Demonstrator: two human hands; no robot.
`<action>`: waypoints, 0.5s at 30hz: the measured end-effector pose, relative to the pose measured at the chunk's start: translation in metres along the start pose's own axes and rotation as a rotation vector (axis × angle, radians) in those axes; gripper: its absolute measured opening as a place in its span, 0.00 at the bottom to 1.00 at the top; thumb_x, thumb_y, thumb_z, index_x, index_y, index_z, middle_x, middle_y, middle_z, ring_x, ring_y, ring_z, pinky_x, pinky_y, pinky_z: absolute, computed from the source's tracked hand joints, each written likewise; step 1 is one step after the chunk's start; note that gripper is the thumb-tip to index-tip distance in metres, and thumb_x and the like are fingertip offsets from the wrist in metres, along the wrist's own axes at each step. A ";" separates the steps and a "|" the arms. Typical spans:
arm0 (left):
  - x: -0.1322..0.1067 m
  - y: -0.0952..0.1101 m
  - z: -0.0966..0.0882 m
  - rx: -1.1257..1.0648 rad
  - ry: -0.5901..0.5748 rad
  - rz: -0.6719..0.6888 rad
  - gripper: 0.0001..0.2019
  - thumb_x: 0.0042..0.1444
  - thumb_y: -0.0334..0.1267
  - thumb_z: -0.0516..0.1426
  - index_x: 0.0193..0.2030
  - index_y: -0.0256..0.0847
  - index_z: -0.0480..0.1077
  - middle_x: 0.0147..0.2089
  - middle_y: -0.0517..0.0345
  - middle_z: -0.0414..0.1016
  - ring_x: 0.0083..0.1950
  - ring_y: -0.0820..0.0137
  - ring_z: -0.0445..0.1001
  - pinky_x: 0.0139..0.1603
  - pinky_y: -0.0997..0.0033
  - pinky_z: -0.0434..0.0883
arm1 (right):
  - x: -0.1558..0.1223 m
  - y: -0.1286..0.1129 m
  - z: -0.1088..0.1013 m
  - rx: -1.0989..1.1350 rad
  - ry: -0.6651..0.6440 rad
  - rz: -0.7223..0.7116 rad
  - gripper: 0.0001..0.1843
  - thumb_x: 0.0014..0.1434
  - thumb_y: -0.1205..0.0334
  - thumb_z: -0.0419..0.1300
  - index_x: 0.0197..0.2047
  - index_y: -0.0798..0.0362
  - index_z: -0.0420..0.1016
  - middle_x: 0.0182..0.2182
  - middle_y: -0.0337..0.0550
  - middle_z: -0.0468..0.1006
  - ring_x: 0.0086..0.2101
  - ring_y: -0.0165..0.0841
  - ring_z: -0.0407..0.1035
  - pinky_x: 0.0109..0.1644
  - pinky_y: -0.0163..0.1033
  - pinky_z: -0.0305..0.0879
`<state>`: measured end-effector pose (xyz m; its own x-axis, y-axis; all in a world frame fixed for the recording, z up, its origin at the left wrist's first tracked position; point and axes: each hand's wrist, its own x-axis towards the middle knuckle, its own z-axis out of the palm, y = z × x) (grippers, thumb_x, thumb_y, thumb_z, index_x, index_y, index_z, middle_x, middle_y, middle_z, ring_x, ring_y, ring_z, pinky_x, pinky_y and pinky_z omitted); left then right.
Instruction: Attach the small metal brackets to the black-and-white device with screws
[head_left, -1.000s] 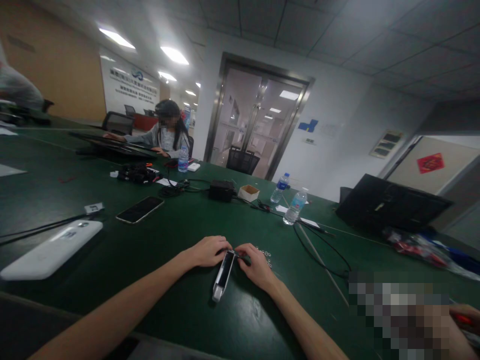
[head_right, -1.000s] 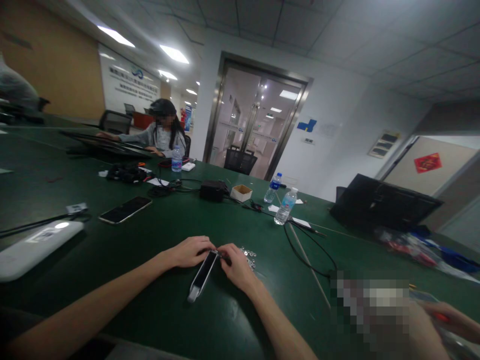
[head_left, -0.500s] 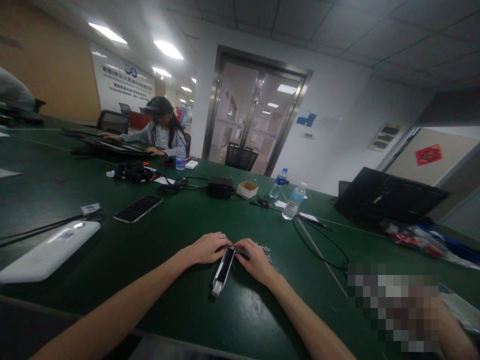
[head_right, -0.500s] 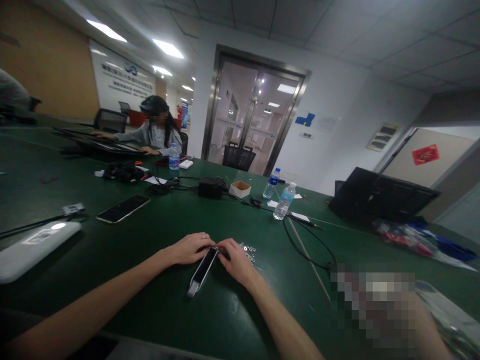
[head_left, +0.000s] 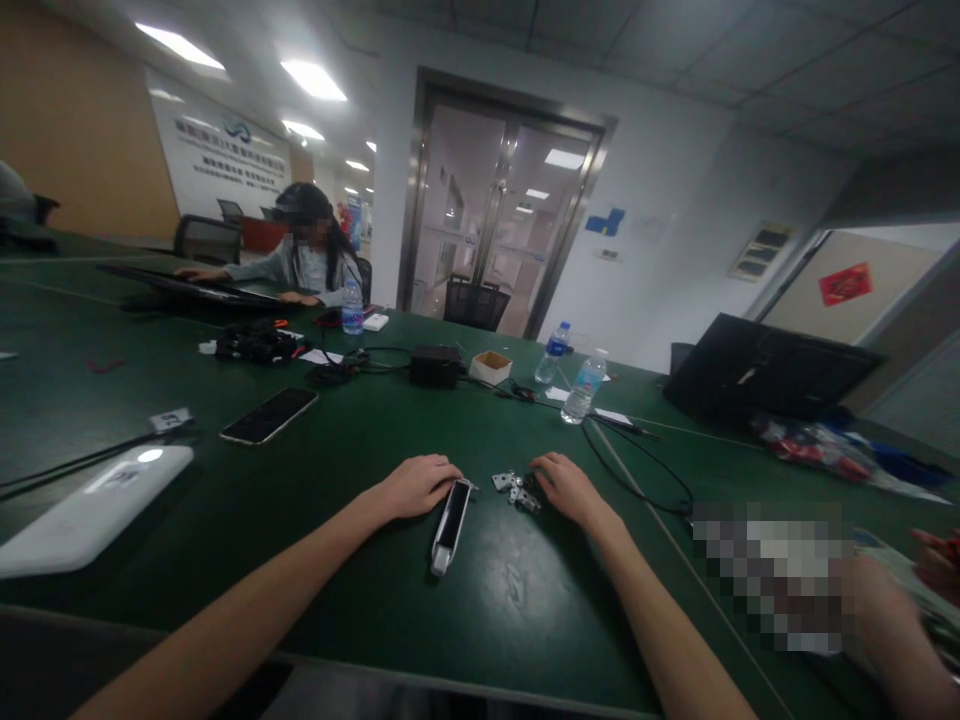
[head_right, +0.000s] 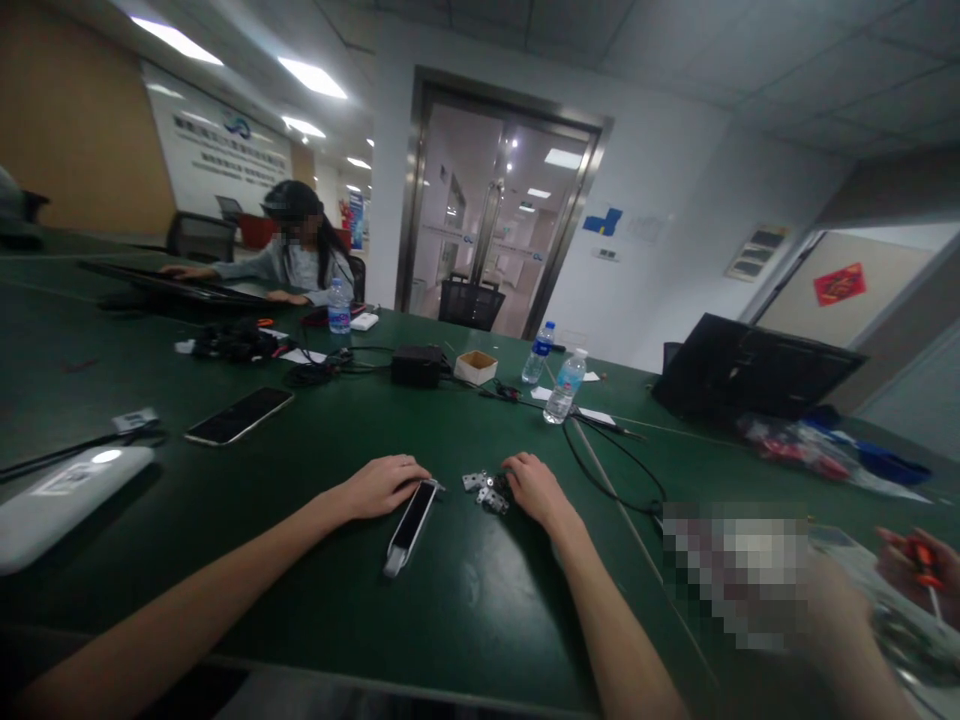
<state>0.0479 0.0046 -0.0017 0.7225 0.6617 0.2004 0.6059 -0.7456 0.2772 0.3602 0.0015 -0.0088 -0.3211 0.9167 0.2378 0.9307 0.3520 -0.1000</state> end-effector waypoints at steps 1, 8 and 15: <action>0.000 0.000 0.000 0.003 -0.001 -0.004 0.13 0.65 0.35 0.50 0.53 0.43 0.70 0.47 0.54 0.73 0.47 0.66 0.72 0.46 0.70 0.69 | 0.000 -0.001 0.001 0.005 -0.013 -0.005 0.13 0.62 0.68 0.53 0.46 0.52 0.76 0.43 0.49 0.76 0.46 0.36 0.70 0.50 0.38 0.64; 0.001 0.000 -0.001 -0.021 -0.028 0.000 0.13 0.66 0.35 0.49 0.54 0.42 0.69 0.47 0.54 0.72 0.47 0.66 0.71 0.45 0.70 0.68 | 0.002 -0.008 0.001 0.041 -0.054 -0.074 0.13 0.65 0.65 0.52 0.47 0.50 0.77 0.44 0.47 0.76 0.45 0.35 0.69 0.49 0.37 0.63; 0.002 0.000 -0.001 -0.031 -0.038 0.001 0.13 0.66 0.35 0.49 0.54 0.41 0.69 0.48 0.54 0.72 0.47 0.66 0.72 0.46 0.70 0.69 | 0.000 -0.009 -0.002 0.020 -0.093 -0.063 0.14 0.65 0.64 0.52 0.48 0.52 0.77 0.44 0.49 0.75 0.46 0.38 0.68 0.50 0.38 0.63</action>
<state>0.0488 0.0059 -0.0003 0.7358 0.6568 0.1651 0.5947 -0.7432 0.3064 0.3520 -0.0020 -0.0055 -0.3945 0.9060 0.1534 0.9048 0.4122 -0.1072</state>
